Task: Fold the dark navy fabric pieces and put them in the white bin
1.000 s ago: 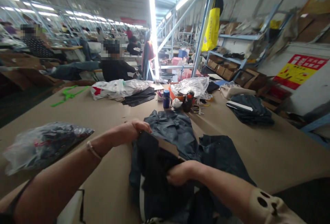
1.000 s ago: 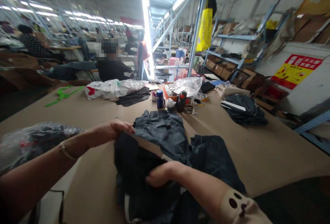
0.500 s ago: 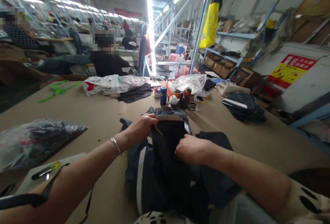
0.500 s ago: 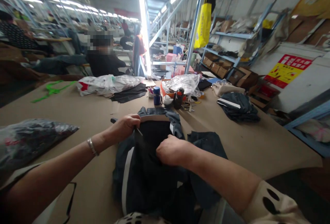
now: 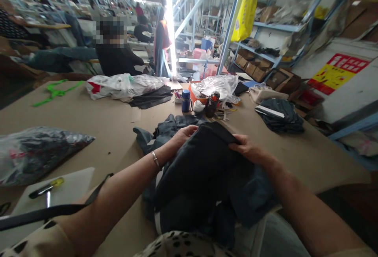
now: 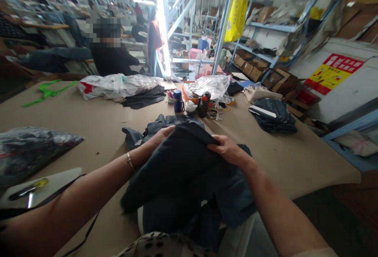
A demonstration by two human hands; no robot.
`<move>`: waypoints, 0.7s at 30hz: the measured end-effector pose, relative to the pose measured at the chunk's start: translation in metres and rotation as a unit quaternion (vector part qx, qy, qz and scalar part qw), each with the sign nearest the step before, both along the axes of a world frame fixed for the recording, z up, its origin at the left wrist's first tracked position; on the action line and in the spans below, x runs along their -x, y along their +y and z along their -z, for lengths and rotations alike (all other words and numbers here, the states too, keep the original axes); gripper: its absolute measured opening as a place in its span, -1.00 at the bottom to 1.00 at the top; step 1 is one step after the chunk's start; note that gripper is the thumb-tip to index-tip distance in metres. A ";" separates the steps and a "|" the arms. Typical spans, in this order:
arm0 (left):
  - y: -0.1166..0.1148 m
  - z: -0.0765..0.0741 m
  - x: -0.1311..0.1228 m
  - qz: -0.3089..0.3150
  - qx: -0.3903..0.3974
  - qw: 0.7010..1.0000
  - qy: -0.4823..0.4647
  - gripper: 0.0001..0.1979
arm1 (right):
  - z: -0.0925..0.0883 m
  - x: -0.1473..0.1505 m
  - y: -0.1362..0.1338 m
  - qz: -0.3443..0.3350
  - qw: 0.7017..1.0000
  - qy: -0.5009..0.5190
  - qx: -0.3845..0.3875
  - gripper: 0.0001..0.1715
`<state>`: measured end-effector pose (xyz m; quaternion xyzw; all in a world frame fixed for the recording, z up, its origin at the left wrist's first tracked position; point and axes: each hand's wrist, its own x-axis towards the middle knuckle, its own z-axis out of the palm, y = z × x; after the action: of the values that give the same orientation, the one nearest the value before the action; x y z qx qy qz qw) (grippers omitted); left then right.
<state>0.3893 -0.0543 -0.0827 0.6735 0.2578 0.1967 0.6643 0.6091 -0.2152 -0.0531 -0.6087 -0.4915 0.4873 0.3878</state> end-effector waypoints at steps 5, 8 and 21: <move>-0.003 0.049 0.015 0.103 -0.388 0.871 0.283 -0.72 | 0.058 -0.104 -0.073 0.258 0.951 -0.164 0.037 -0.59; -0.015 0.072 0.025 0.164 -0.469 0.806 0.322 -0.72 | 0.090 -0.128 -0.097 0.331 0.866 -0.374 0.030 -0.55; -0.012 0.024 0.011 0.020 -0.451 0.828 0.332 -0.79 | 0.102 0.150 0.000 0.244 0.905 0.348 0.018 -0.43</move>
<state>0.3784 -0.0658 -0.1070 0.9278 0.3317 0.0420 0.1653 0.4591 -0.2147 -0.1548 -0.5083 -0.1523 0.5671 0.6300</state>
